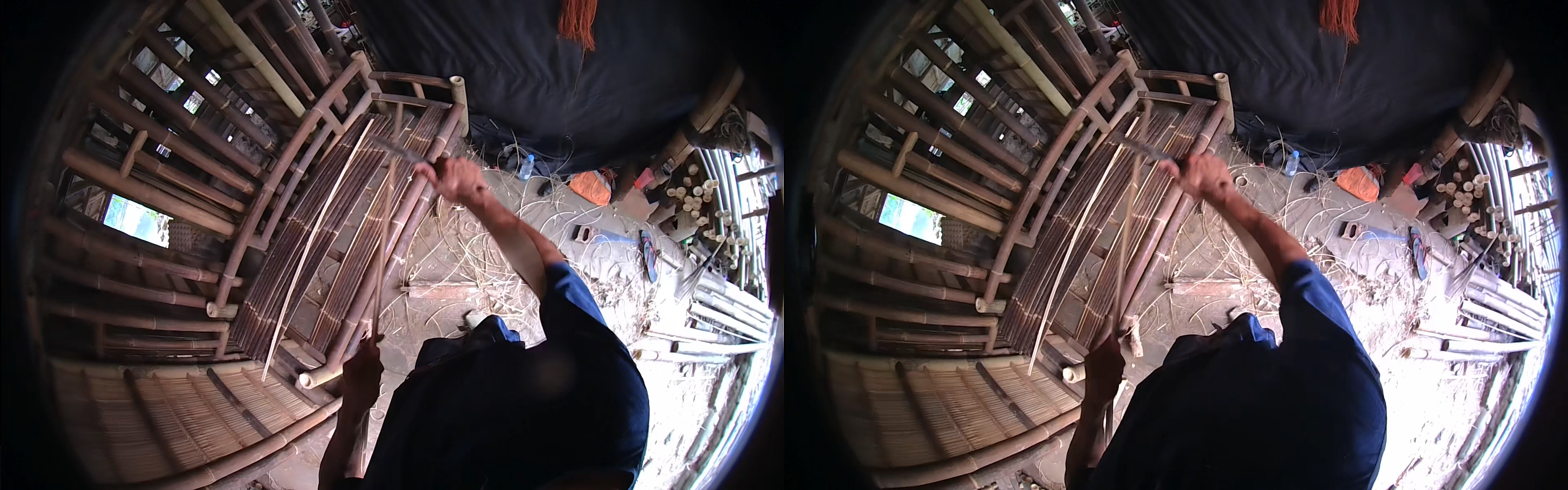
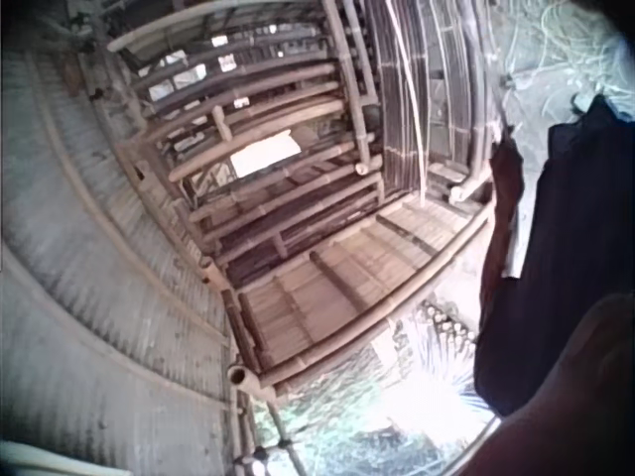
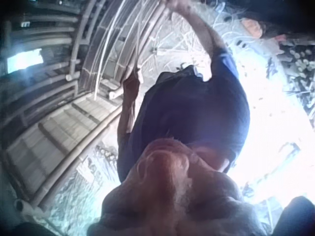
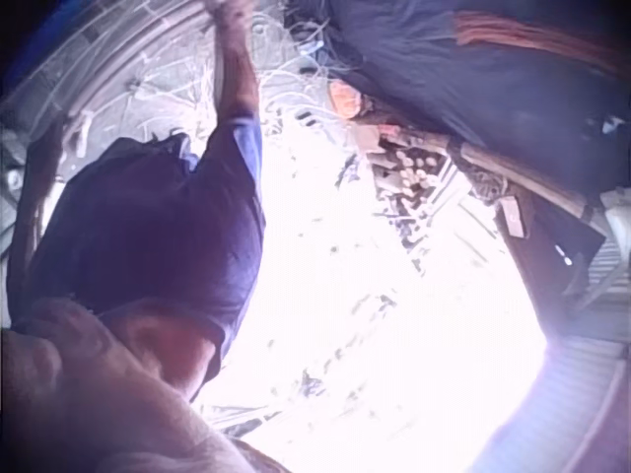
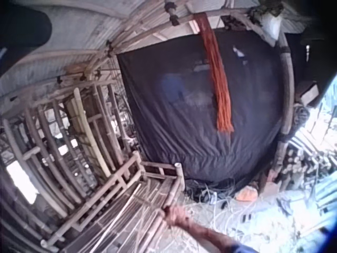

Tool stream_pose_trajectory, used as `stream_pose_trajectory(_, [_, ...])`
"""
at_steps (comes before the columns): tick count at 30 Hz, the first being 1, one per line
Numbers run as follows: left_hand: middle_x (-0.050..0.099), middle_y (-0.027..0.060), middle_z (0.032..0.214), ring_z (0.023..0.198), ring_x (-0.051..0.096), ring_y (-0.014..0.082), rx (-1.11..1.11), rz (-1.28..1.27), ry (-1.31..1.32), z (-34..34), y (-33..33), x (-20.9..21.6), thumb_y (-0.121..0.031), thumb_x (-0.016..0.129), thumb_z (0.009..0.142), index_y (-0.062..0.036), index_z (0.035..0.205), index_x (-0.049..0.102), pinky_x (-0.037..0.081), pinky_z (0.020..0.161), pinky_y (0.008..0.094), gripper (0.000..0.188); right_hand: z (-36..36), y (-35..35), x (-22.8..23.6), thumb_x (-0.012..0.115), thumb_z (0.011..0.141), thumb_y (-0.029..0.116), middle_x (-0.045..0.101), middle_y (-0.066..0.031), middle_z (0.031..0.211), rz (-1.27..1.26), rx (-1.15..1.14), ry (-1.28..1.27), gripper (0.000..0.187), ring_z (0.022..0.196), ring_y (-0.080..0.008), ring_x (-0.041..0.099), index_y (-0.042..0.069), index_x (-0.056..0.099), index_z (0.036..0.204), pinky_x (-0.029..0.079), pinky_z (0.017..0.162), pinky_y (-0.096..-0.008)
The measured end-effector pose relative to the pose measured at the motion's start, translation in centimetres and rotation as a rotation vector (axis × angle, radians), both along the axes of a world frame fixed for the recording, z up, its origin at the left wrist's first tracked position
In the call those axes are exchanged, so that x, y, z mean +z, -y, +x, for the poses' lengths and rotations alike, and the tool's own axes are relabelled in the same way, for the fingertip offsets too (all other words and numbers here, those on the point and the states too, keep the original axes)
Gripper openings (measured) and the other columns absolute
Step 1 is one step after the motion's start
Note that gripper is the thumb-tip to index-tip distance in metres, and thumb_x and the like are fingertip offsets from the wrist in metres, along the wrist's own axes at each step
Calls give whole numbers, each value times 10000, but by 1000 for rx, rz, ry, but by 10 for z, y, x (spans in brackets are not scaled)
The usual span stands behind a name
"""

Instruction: The person uses a knife to shave thin strips from bamboo poles. They hold the bamboo against a workbench and repeatedly draw the knife along the surface to remove the outer layer, creating long shavings.

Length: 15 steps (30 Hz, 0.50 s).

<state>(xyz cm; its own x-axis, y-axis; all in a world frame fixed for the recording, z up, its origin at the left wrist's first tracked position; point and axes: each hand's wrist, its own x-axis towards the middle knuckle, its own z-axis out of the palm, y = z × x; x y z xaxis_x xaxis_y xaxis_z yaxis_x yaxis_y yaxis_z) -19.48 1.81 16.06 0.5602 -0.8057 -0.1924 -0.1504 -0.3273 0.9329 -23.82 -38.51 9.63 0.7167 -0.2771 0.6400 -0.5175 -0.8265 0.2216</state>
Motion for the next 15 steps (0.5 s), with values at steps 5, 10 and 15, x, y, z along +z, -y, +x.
stream_pose_trajectory(5, [391,-97,598,530,336,-3,16,41,-51,-6,-27,-4,-215,476,1018,1,1253,601,277,479,209,342,2,8,44,273,910,751,669,-180,701,658,73,-216,821,730,-262,708,72,711,767,568,649,-394])
stream_pose_trajectory(10, [397,-101,620,546,329,-11,20,84,-173,-18,-58,-9,-193,480,1015,4,1254,601,279,493,199,332,-11,99,43,341,905,734,668,-289,797,783,-244,111,849,787,-412,691,-33,693,806,556,718,-485])
stream_pose_trajectory(15, [466,-78,604,478,397,4,41,79,-494,-13,-36,-22,-157,505,1011,0,1264,580,316,440,195,307,-51,173,-22,431,954,530,538,-148,627,735,-310,114,592,594,-277,587,16,633,1168,488,532,-408])
